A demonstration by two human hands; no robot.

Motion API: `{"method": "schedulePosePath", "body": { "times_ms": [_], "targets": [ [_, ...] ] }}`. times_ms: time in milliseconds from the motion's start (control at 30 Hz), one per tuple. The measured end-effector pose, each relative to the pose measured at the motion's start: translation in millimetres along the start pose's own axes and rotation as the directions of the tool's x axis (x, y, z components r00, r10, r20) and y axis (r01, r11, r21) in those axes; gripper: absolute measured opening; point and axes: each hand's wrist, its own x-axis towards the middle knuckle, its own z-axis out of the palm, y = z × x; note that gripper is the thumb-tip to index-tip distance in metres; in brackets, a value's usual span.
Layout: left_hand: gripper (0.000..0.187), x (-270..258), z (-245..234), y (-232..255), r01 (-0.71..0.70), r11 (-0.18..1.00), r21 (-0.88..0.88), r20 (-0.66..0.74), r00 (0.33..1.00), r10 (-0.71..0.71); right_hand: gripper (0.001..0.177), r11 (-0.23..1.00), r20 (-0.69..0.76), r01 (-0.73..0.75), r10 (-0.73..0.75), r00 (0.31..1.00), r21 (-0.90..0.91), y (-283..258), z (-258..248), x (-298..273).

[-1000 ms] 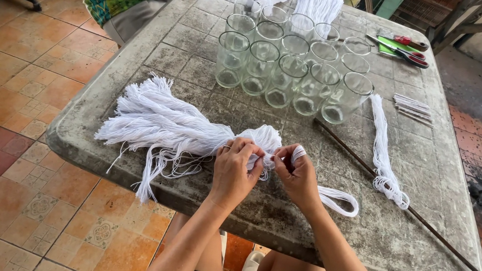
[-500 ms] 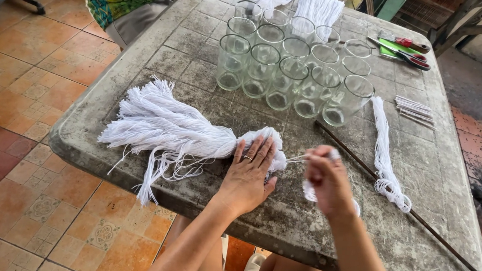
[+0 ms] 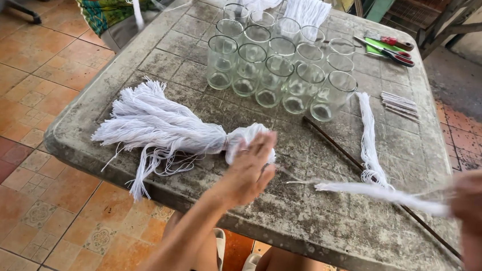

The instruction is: Tying knots in cotton string to prepare wicks for candle making

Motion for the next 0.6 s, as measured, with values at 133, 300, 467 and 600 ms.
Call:
{"method": "schedulePosePath", "body": {
  "times_ms": [133, 300, 467, 600],
  "targets": [
    [0.080, 1.6, -23.4, 103.1, -0.050, 0.267, -0.962, 0.001, 0.982, 0.186, 0.011, 0.950, 0.313, 0.174, -0.087, 0.946, -0.261, -112.3, 125.0, -67.1],
    [0.050, -31.8, -38.3, 84.3, -0.008, 0.562, -0.827, 0.053, 0.994, 0.092, 0.014, 1.000, -0.090, 0.005, -0.005, 0.996, -0.001, -95.4, 98.6, -47.1],
    [0.039, -71.5, -62.0, 3.4, 0.178, 0.675, -0.716, 0.131, 0.984, -0.119, 0.026, 0.952, -0.217, -0.202, 0.253, 0.943, 0.229, -11.1, 51.0, -39.6],
    [0.035, -89.4, -52.6, -41.2, 0.321, 0.911, -0.257, -0.004, 0.943, -0.334, 0.013, 0.880, -0.087, -0.456, 0.469, 0.879, 0.136, 49.1, 46.8, -43.0]
  ]
}}
